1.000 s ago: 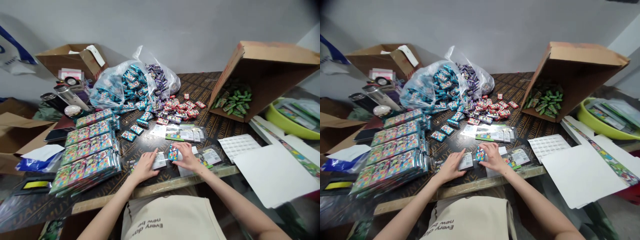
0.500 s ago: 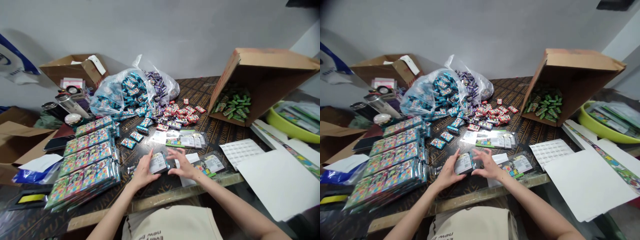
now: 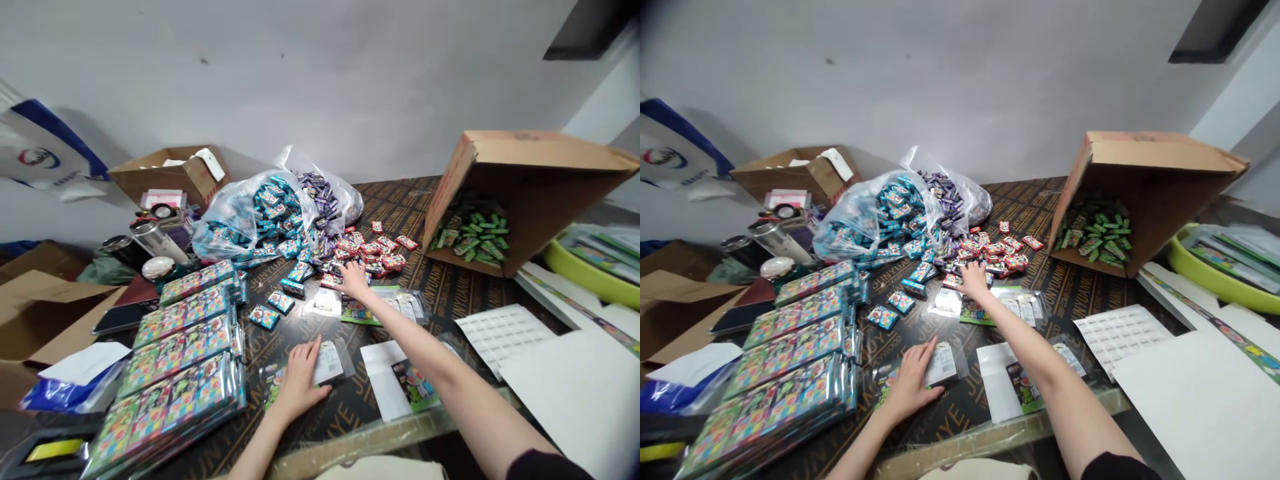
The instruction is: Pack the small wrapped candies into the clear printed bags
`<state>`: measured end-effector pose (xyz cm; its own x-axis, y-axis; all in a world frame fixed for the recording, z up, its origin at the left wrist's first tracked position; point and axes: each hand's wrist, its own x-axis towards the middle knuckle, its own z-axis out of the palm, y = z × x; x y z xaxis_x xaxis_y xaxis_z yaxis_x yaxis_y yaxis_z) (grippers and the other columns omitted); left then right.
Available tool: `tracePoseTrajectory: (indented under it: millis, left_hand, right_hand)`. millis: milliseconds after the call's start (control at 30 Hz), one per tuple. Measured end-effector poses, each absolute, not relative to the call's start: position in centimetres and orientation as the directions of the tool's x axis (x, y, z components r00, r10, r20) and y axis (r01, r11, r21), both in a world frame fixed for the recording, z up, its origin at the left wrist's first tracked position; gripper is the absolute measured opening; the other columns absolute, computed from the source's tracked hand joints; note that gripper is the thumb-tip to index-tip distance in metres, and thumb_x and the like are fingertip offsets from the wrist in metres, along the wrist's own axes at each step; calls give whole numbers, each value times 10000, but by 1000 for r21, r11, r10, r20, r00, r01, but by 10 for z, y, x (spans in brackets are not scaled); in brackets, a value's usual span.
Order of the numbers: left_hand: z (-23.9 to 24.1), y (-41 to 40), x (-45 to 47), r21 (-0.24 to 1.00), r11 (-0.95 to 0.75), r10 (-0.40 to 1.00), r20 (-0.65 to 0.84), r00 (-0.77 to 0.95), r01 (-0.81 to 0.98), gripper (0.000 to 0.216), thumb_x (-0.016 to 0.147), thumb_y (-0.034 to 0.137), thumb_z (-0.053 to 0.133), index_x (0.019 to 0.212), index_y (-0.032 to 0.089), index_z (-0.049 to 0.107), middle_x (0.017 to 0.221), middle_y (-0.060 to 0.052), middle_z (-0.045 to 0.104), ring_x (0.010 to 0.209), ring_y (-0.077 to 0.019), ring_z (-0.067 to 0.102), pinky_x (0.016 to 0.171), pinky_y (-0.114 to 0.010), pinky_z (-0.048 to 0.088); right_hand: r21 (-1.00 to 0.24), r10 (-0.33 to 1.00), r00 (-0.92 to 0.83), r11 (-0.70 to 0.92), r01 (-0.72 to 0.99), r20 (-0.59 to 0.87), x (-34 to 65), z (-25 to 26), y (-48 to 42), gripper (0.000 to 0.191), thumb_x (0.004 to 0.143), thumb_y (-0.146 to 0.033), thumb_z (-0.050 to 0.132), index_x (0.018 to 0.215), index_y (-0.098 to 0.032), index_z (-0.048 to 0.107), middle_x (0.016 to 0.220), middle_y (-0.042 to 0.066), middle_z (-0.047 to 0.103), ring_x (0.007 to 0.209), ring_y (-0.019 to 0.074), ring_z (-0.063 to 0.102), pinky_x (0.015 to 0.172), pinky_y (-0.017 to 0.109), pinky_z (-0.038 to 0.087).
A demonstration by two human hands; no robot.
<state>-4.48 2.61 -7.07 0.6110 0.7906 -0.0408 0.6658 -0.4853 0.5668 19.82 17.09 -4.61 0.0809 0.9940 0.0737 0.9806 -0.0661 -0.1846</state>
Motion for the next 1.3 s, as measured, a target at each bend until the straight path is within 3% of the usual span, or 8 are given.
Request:
tracePoseTrajectory:
  millis: [167, 300, 433, 600, 700, 833, 1100, 1300]
  left_hand:
    - [-71, 25, -47, 596, -462, 795, -51, 605, 657, 909, 581, 333, 680, 1369, 206, 246, 1255, -100, 433, 1154, -271, 359, 1020, -430, 229]
    - [-63, 33, -41, 731, -365, 842, -5, 539, 577, 889, 540, 367, 727, 1326, 203, 345, 1218, -101, 484, 1148, -282, 402, 1030, -478, 209]
    - [-37, 49, -23, 965, 102, 943, -171, 286, 240, 605, 700, 428, 609, 1216, 144, 476, 1101, -119, 580, 1016, -236, 535, 888, -399, 413]
    - [-16, 57, -6, 836, 530, 809, -449, 380, -141, 470, 588, 289, 728, 993, 95, 589, 798, -73, 657, 608, -141, 595, 566, -274, 494]
    - [-16, 53, -5, 828, 536, 813, -454, 365, -165, 505, 535, 210, 761, 988, 84, 575, 702, -41, 648, 534, -113, 573, 523, -247, 486]
    - [-17, 54, -11, 840, 452, 886, -384, 259, -299, 690, 530, 162, 773, 1155, 129, 481, 562, 55, 584, 499, -81, 554, 531, -196, 462]
    - [-13, 42, -7, 608, 634, 762, -381, 524, -478, 608, 634, 184, 733, 1186, 194, 479, 900, -45, 643, 723, -100, 610, 689, -215, 472]
    - [-16, 20, 3, 775, 543, 828, -431, 359, -322, 286, 678, 321, 684, 886, 134, 624, 731, -23, 620, 615, -96, 577, 564, -198, 470]
  right_hand:
    - [-187, 986, 169, -167, 968, -3, 230, -44, 167, 479, 612, -145, 623, 1077, -141, 511, 1014, 161, 559, 993, 319, 467, 859, 483, 249]
    - [-254, 998, 60, -66, 965, -31, 244, -30, 144, 575, 631, -90, 563, 1181, -190, 429, 1068, 88, 575, 993, 238, 510, 857, 372, 306]
    - [-472, 946, -315, 310, 825, 70, 218, -13, 101, 683, 642, -75, 546, 1275, -220, 337, 1156, 63, 549, 1023, 204, 514, 866, 330, 322]
    - [-625, 839, -516, 497, 602, 171, 189, 4, 52, 700, 646, -26, 502, 1288, -249, 337, 1268, 83, 467, 1172, 232, 414, 956, 411, 273]
    - [-703, 886, -417, 427, 568, 201, 190, 9, 36, 697, 674, -103, 563, 1308, -242, 311, 1378, 98, 325, 1267, 258, 292, 1010, 448, 232]
    - [-825, 902, -394, 353, 441, 175, 189, 9, 18, 715, 683, -196, 642, 1312, -242, 307, 1232, 85, 487, 1153, 230, 442, 1003, 420, 288]
    - [-941, 930, -303, 275, 199, 208, 165, 2, 0, 982, 570, -369, 764, 1359, -265, 189, 1361, 93, 353, 1241, 249, 350, 1022, 406, 281]
    - [-724, 905, -332, 414, 552, 265, 158, 10, 5, 860, 584, -327, 727, 1326, -249, 300, 1261, 97, 439, 1150, 274, 409, 993, 468, 238]
